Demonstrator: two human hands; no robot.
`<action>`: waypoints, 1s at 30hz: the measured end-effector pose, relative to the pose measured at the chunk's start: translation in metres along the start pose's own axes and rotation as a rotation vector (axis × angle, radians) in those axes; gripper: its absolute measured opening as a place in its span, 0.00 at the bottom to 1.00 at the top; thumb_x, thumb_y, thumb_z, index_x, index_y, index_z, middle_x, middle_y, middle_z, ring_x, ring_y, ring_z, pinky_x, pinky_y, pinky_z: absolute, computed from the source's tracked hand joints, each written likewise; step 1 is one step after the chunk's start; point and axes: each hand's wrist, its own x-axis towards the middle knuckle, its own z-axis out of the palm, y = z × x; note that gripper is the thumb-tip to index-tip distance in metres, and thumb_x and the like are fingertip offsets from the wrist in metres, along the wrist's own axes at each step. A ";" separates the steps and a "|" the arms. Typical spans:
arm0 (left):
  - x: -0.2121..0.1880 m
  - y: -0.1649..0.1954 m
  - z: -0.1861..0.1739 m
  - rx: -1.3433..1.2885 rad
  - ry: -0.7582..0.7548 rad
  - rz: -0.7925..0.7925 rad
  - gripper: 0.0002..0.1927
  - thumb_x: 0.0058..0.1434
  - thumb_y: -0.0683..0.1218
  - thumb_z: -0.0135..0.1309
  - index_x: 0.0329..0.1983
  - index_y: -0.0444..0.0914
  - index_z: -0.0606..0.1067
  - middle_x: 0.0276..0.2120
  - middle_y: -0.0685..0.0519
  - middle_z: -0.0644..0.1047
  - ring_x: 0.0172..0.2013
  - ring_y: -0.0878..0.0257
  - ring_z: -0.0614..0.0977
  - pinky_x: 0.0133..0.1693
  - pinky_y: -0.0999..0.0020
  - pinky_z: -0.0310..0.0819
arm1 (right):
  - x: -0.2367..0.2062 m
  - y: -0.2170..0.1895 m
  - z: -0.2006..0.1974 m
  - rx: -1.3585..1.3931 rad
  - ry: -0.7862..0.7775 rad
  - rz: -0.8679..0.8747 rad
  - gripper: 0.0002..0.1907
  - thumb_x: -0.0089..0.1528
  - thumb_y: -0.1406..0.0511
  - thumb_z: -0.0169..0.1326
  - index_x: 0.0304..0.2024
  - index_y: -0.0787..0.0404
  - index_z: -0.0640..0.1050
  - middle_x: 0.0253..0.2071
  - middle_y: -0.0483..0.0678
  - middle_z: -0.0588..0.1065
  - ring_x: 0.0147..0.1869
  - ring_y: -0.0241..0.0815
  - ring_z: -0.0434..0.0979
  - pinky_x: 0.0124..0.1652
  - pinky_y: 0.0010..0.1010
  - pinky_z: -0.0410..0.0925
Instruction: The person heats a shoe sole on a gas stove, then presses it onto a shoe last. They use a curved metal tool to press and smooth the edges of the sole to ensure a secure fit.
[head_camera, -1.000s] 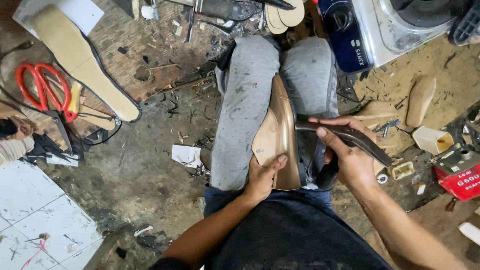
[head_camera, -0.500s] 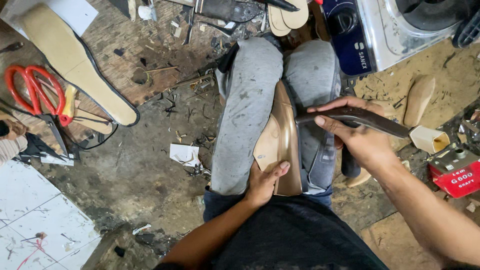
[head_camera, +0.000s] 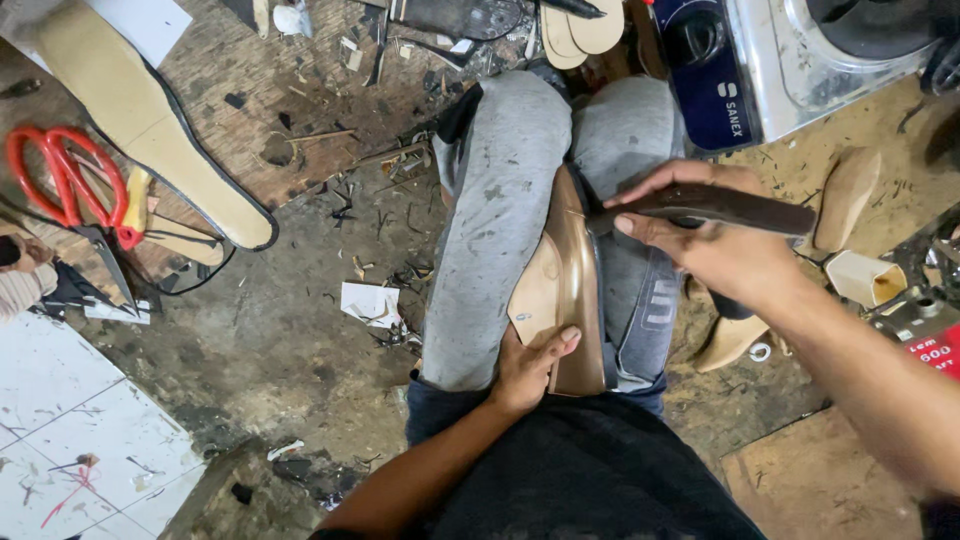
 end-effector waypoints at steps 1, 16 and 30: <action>-0.001 0.001 0.000 -0.008 -0.010 -0.018 0.26 0.61 0.38 0.62 0.61 0.31 0.68 0.49 0.50 0.76 0.46 0.62 0.81 0.50 0.66 0.80 | 0.005 0.001 -0.002 -0.059 -0.037 -0.160 0.09 0.59 0.66 0.65 0.42 0.59 0.83 0.39 0.47 0.82 0.36 0.30 0.80 0.36 0.22 0.71; -0.002 0.001 0.003 -0.012 -0.015 0.017 0.27 0.59 0.36 0.59 0.62 0.37 0.68 0.48 0.52 0.78 0.45 0.64 0.82 0.49 0.66 0.80 | -0.027 -0.021 -0.024 0.419 0.128 0.019 0.11 0.61 0.66 0.63 0.45 0.62 0.81 0.34 0.48 0.81 0.23 0.31 0.72 0.22 0.22 0.65; -0.025 0.050 0.039 0.208 -0.219 0.162 0.33 0.57 0.38 0.64 0.66 0.33 0.66 0.53 0.50 0.77 0.51 0.62 0.80 0.53 0.63 0.77 | -0.091 0.089 0.018 0.998 0.434 0.136 0.07 0.67 0.67 0.56 0.40 0.63 0.71 0.33 0.57 0.80 0.25 0.39 0.73 0.29 0.27 0.69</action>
